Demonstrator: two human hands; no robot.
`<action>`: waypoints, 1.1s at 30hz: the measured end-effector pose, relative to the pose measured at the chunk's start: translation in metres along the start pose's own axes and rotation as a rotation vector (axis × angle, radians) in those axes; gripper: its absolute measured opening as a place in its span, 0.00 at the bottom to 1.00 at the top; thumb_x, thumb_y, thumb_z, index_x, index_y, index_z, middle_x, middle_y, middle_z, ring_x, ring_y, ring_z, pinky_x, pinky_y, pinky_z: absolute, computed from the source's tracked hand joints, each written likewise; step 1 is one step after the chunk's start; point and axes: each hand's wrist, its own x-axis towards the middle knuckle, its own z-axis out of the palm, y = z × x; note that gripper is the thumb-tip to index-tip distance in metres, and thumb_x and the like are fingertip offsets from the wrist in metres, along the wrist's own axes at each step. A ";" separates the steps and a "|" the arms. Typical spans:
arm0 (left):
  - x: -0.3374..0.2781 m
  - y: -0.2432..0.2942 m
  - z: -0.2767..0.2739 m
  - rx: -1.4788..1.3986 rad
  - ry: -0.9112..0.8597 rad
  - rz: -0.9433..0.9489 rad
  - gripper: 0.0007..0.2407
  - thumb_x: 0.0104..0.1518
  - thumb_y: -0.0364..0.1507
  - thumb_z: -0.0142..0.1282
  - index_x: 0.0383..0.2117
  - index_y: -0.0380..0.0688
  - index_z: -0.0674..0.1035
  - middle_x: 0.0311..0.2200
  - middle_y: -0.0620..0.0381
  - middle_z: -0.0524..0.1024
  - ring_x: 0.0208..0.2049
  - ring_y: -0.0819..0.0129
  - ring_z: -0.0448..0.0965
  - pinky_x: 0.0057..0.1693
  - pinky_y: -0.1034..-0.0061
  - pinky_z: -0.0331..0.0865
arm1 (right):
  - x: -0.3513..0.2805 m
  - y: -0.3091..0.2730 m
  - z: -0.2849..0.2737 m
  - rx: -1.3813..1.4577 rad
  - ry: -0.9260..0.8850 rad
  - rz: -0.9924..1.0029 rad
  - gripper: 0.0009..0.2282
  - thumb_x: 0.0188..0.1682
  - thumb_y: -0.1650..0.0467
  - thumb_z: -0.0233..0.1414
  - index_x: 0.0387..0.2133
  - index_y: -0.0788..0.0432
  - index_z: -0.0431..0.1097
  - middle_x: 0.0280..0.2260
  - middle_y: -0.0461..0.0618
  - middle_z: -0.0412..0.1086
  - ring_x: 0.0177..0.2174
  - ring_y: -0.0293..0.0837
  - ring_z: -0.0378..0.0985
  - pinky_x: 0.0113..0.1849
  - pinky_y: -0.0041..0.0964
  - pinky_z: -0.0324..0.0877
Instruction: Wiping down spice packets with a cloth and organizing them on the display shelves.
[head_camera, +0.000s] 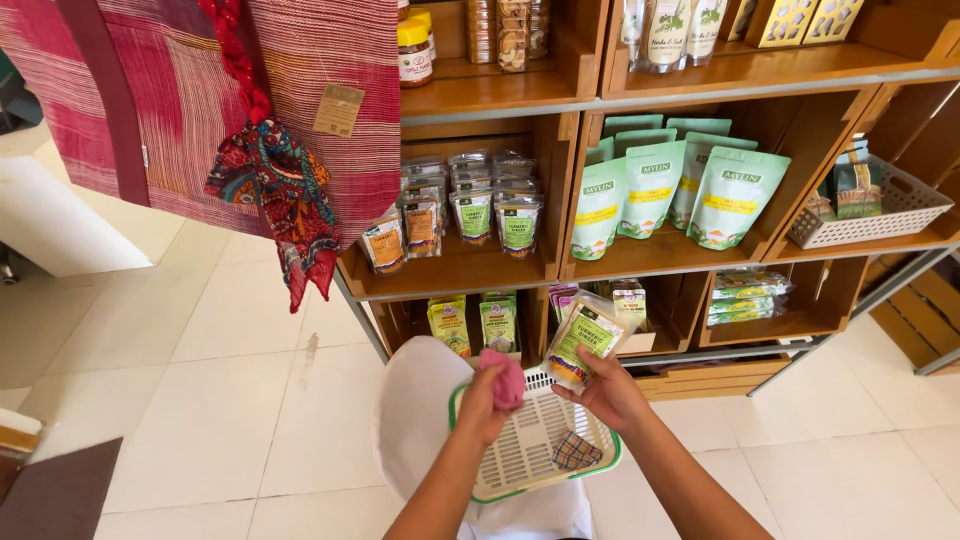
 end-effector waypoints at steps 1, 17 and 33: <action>-0.004 0.010 0.014 -0.004 0.002 0.004 0.20 0.63 0.36 0.53 0.60 0.49 0.67 0.52 0.55 0.74 0.50 0.59 0.76 0.45 0.55 0.74 | 0.002 -0.003 -0.007 -0.003 -0.004 0.003 0.18 0.50 0.66 0.51 0.55 0.48 0.61 0.48 0.49 0.73 0.46 0.51 0.78 0.44 0.63 0.76; -0.113 0.067 0.184 1.401 -0.147 1.353 0.20 0.50 0.14 0.50 0.50 0.43 0.79 0.53 0.49 0.74 0.55 0.47 0.74 0.60 0.59 0.70 | 0.004 -0.041 -0.027 -0.226 -0.331 0.103 0.22 0.50 0.74 0.54 0.58 0.51 0.57 0.51 0.47 0.71 0.49 0.47 0.76 0.47 0.54 0.75; -0.103 0.072 0.225 1.472 -0.045 1.413 0.18 0.53 0.18 0.52 0.52 0.39 0.79 0.58 0.49 0.72 0.59 0.50 0.71 0.63 0.62 0.68 | 0.015 -0.048 -0.042 -0.223 -0.306 0.125 0.25 0.50 0.73 0.54 0.61 0.47 0.57 0.48 0.44 0.71 0.47 0.43 0.77 0.43 0.49 0.77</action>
